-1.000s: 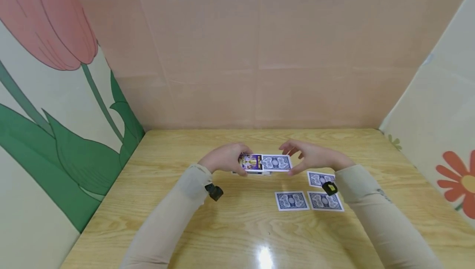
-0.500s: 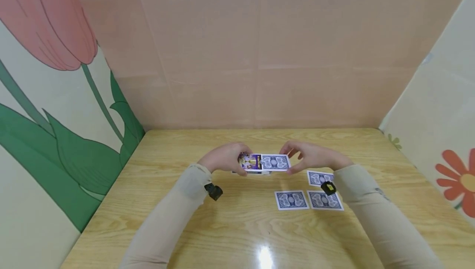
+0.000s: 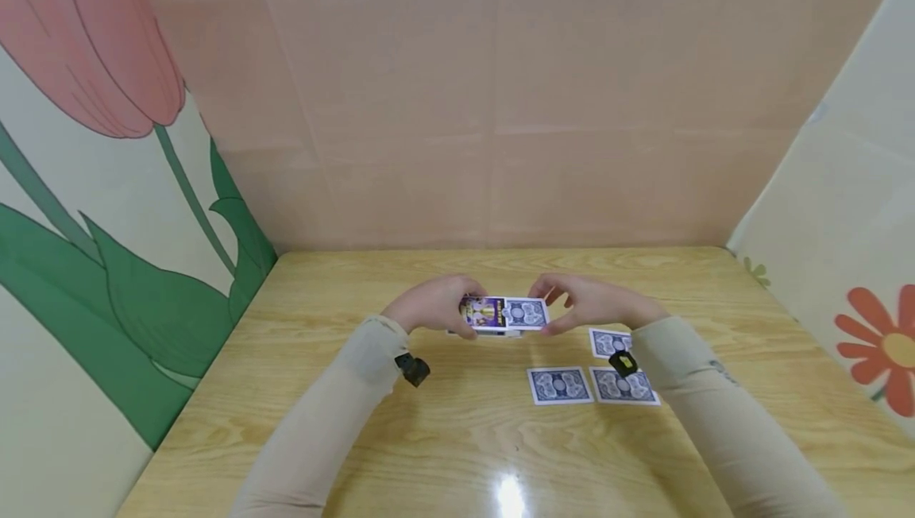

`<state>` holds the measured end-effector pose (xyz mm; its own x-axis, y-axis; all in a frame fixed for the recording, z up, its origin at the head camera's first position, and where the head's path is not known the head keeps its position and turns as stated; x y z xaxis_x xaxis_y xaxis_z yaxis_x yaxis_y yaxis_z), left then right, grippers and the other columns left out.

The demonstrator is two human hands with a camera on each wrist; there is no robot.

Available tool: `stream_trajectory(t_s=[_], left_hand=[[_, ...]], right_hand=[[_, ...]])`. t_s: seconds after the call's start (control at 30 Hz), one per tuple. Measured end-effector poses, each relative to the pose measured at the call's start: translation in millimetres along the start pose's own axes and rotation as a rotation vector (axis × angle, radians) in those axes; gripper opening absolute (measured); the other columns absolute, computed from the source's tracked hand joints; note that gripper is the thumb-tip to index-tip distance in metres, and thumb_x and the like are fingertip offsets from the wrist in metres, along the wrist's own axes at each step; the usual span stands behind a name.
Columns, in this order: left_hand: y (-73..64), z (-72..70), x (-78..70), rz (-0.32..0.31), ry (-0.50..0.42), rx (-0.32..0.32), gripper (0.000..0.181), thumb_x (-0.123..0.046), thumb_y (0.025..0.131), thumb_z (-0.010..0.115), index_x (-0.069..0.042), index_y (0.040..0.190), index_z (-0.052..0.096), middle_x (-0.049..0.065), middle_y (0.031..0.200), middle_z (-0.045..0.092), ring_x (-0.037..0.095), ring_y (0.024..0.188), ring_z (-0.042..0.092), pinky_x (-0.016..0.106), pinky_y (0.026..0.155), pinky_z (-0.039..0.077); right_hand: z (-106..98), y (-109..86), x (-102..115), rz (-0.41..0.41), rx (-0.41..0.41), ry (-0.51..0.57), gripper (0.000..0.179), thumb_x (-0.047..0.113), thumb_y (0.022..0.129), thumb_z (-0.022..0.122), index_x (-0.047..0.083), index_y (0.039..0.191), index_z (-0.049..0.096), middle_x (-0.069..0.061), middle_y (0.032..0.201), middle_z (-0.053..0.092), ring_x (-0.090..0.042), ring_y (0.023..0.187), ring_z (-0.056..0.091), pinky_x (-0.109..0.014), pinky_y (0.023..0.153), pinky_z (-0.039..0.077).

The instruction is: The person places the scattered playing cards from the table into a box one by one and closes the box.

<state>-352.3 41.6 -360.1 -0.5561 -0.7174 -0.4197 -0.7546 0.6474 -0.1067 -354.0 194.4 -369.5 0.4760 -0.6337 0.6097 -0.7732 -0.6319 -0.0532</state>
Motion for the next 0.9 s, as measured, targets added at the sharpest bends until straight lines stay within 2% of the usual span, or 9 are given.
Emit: stream_trajectory(t_s=[0.17,0.3,0.47,0.67,0.9], left_hand=[[0.3,0.8,0.0,0.005,0.002,0.001,0.060,-0.023,0.075,0.084,-0.011,0.128,0.059,-0.001,0.113,0.062,0.009,0.090,0.058,0.025,0.080,0.050],[0.8,1.7,0.4,0.006,0.006,0.002,0.059,-0.022,0.075,0.083,-0.011,0.128,0.059,0.000,0.114,0.062,0.009,0.090,0.058,0.025,0.079,0.049],[0.0,0.6,0.5,0.005,-0.002,0.006,0.059,-0.023,0.076,0.083,-0.011,0.129,0.059,-0.001,0.112,0.062,0.008,0.088,0.058,0.023,0.077,0.049],[-1.0,-0.2,0.2,-0.001,0.003,0.007,0.060,-0.024,0.076,0.083,-0.011,0.130,0.058,-0.001,0.113,0.062,0.008,0.089,0.058,0.024,0.077,0.049],[0.7,2.2,2.5,0.000,0.002,0.004,0.061,-0.023,0.075,0.083,-0.012,0.130,0.058,0.000,0.115,0.062,0.009,0.091,0.058,0.025,0.079,0.049]], right_hand=[[0.0,0.4,1.3,0.005,0.000,-0.006,0.055,0.037,0.076,0.079,0.014,0.120,0.055,-0.004,0.119,0.060,-0.028,0.111,0.056,-0.051,0.089,0.045],[-3.1,-1.2,0.2,-0.001,-0.016,-0.009,0.058,0.034,0.076,0.081,0.012,0.122,0.054,-0.006,0.119,0.059,-0.032,0.110,0.056,-0.046,0.087,0.045],[-8.0,-5.0,-1.4,0.006,-0.033,-0.005,0.058,0.035,0.074,0.082,0.013,0.120,0.055,-0.004,0.119,0.058,-0.029,0.109,0.056,-0.041,0.085,0.044],[-7.6,-6.3,-6.1,0.024,-0.024,-0.008,0.055,0.038,0.075,0.082,0.017,0.118,0.056,-0.002,0.118,0.057,-0.026,0.110,0.056,-0.042,0.086,0.044],[-3.6,-4.4,-7.0,0.022,-0.013,0.014,0.054,0.036,0.075,0.081,0.016,0.118,0.056,-0.004,0.119,0.057,-0.035,0.112,0.056,-0.048,0.088,0.044]])
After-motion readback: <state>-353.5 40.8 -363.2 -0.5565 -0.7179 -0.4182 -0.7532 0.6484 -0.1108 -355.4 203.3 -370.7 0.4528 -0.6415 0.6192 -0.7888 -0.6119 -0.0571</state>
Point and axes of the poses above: each hand's wrist, its own y-axis towards the middle knuckle, its own z-axis out of the palm, x = y × z, the point moved 10 cm from there along y, towards the middle knuckle
